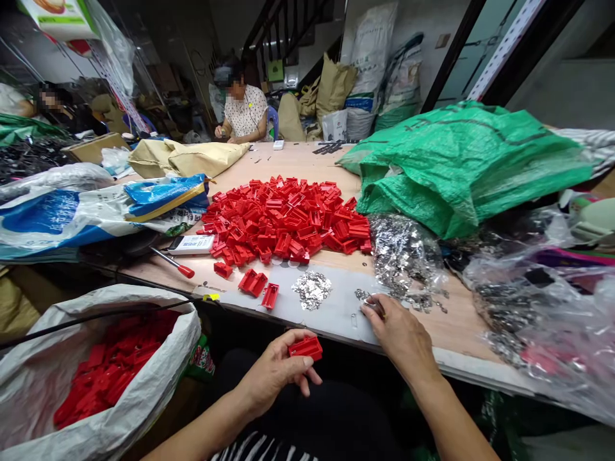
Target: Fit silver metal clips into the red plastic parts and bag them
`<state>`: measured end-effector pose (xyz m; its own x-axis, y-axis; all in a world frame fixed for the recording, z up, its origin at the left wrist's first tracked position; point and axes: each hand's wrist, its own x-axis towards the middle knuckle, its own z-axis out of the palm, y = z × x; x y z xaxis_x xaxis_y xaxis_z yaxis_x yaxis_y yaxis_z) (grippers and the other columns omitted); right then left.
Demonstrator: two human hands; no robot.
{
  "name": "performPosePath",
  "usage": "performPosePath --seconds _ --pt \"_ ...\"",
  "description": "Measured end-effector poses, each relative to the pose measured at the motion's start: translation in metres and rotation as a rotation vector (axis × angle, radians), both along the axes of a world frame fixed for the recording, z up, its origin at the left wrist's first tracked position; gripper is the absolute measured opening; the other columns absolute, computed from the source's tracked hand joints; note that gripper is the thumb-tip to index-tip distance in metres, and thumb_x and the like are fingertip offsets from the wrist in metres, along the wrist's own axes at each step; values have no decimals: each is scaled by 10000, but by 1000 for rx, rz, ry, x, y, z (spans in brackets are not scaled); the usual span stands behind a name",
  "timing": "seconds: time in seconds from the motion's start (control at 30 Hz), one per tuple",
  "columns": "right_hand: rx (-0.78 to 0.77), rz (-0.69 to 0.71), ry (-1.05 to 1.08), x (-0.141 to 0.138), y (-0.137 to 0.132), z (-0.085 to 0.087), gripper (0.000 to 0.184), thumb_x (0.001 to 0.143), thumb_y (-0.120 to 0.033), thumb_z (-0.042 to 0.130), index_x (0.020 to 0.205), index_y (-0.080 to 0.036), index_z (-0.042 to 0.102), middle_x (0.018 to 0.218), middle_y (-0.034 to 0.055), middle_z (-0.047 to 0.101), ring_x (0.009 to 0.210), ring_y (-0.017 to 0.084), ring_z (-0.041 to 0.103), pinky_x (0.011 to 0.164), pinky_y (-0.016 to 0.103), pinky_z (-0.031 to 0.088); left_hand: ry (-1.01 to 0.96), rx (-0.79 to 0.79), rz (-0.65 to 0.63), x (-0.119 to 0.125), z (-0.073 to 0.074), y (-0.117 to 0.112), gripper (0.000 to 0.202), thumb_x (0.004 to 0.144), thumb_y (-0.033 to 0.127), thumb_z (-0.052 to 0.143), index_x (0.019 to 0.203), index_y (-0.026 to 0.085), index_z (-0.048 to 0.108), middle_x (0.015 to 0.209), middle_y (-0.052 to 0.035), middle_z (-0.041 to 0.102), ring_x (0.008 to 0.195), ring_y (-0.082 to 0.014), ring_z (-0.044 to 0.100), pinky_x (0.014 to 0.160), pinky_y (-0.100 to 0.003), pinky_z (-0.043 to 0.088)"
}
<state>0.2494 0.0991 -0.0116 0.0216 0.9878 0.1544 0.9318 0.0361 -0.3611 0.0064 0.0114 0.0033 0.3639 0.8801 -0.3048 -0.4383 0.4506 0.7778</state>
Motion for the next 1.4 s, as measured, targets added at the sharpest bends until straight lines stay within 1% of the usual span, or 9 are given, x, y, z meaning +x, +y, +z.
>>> performPosePath --seconds 0.13,0.3,0.53,0.67,0.83,1.03,1.13,1.2,1.4 --pt "10 31 16 -1 4 -1 210 806 -412 497 813 -255 636 868 42 712 717 239 636 571 317 399 -8 -9 14 0 -3 1 497 716 328 753 1130 139 553 860 -49 628 582 -132 659 514 -219 511" --pt "-41 18 91 0 6 2 213 780 -428 489 779 -254 612 819 45 702 716 249 642 592 324 418 19 30 70 -1 -5 2 423 708 391 765 974 155 536 804 -29 647 584 -138 666 498 -207 506" --pt "47 -79 208 1 2 5 191 747 -425 501 773 -246 562 706 29 682 628 217 633 561 293 412 122 43 105 -3 1 1 375 705 432 761 877 130 622 739 -32 665 645 -148 678 608 -233 530" --pt "-7 -85 286 5 1 8 201 755 -418 522 811 -235 583 763 30 690 702 216 642 623 299 442 218 111 118 -5 0 -1 304 760 411 718 856 136 631 770 -32 663 697 -159 683 647 -249 544" --pt "-20 -2 408 11 1 4 262 799 -410 532 937 -214 638 883 51 702 811 220 641 718 320 466 259 163 149 -4 0 -3 330 773 329 719 1007 200 526 848 -21 686 747 -180 682 682 -308 567" --pt "-50 4 516 14 -1 1 265 804 -446 570 893 -209 651 859 42 696 829 224 634 736 325 475 375 255 153 -6 0 0 285 713 275 768 913 185 586 878 -37 709 812 -180 670 771 -285 533" --pt "-65 16 590 7 -7 7 296 792 -470 598 894 -200 665 839 42 687 775 211 612 682 304 465 469 333 204 -9 -2 3 303 694 281 781 946 193 637 938 -52 698 853 -205 671 795 -299 531" --pt "-100 59 661 -3 -15 14 311 804 -480 598 905 -195 672 836 39 681 725 191 591 634 283 445 593 446 249 -11 0 6 285 702 279 772 955 203 666 944 -56 676 861 -213 657 796 -310 531" --pt "-178 250 679 -50 -47 42 225 845 -432 604 845 -213 657 729 5 644 650 154 531 612 258 408 873 702 327 -13 12 12 260 712 219 755 960 214 678 874 -38 620 779 -187 609 664 -271 517"
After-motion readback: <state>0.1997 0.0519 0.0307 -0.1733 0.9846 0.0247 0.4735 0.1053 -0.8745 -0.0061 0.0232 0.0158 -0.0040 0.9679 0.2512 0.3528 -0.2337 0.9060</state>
